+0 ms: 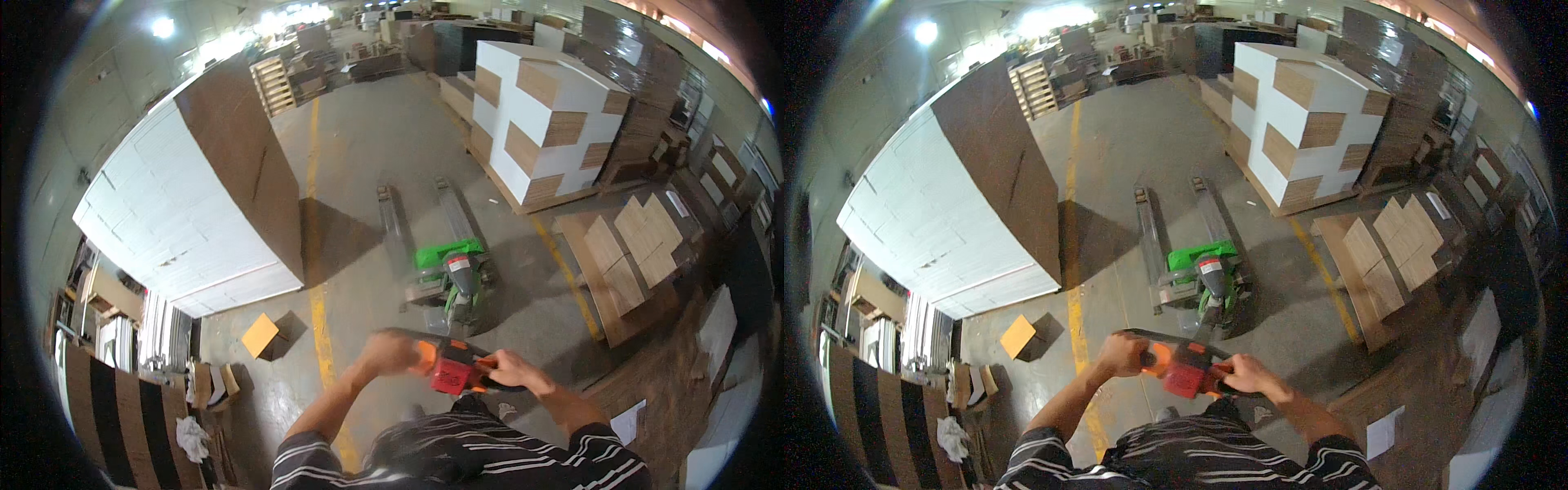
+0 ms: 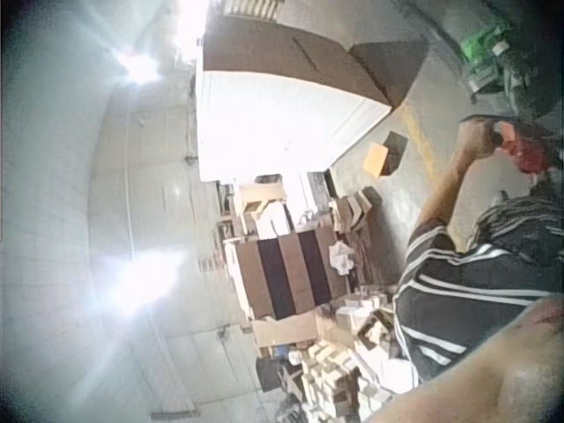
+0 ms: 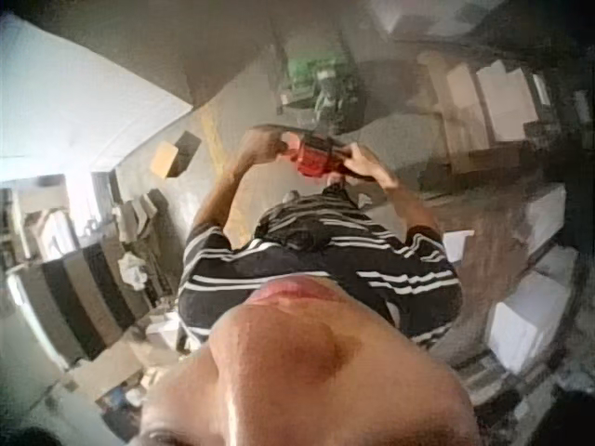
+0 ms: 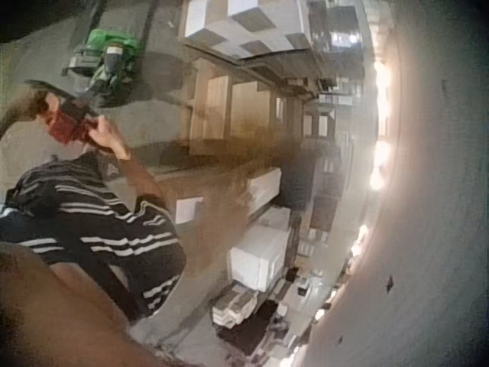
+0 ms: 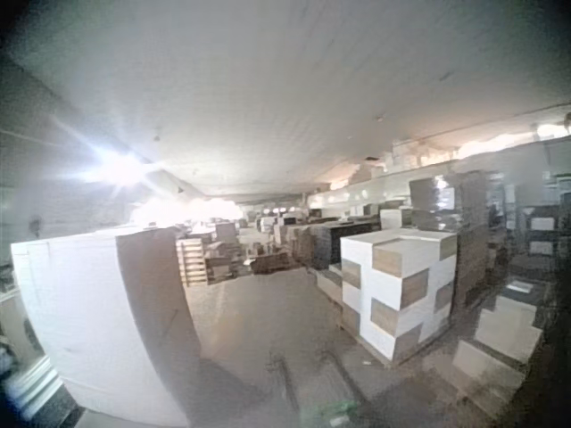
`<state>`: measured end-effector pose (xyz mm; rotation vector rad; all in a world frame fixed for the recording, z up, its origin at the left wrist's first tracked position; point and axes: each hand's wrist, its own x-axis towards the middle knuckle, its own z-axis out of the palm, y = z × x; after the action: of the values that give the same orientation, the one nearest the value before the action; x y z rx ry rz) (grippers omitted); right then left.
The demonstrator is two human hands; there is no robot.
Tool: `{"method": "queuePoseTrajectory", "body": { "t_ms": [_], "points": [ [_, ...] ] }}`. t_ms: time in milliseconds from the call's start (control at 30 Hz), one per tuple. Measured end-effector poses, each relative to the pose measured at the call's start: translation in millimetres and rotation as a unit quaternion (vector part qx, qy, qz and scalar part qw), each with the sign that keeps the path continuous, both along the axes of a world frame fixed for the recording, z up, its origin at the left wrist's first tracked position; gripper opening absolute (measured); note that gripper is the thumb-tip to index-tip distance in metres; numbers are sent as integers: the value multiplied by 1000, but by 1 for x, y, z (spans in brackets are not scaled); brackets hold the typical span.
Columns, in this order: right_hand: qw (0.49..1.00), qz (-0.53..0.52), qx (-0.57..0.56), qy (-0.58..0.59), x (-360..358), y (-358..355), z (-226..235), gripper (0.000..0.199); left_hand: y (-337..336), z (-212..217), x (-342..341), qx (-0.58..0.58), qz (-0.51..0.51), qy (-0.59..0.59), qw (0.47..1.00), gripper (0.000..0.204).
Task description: The person uses a manual pallet jack to lift and move a large stack of cardboard boxes across a warehouse floor. They navigate the pallet jack through aisles of stacked materials and wooden pallets, repositioning the load to a different area.
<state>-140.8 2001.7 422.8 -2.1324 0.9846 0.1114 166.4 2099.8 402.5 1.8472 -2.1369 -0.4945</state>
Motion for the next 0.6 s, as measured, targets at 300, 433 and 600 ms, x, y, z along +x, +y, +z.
{"method": "queuePoseTrajectory", "body": {
  "t_ms": [300, 433, 600],
  "points": [
    [995, -66, 4, -78, 84, 71, -25, 33, -2, -55, 96, -453, -26, 37, 890, 22],
    [992, -73, -3, -99, 91, 68, -13, 36, -8, -52, 103, -429, -17, 36, 902, 19],
    [987, -83, -28, -132, 96, 33, 1, 38, -43, -28, 105, -384, -18, 53, 922, 36]
  ]
}}
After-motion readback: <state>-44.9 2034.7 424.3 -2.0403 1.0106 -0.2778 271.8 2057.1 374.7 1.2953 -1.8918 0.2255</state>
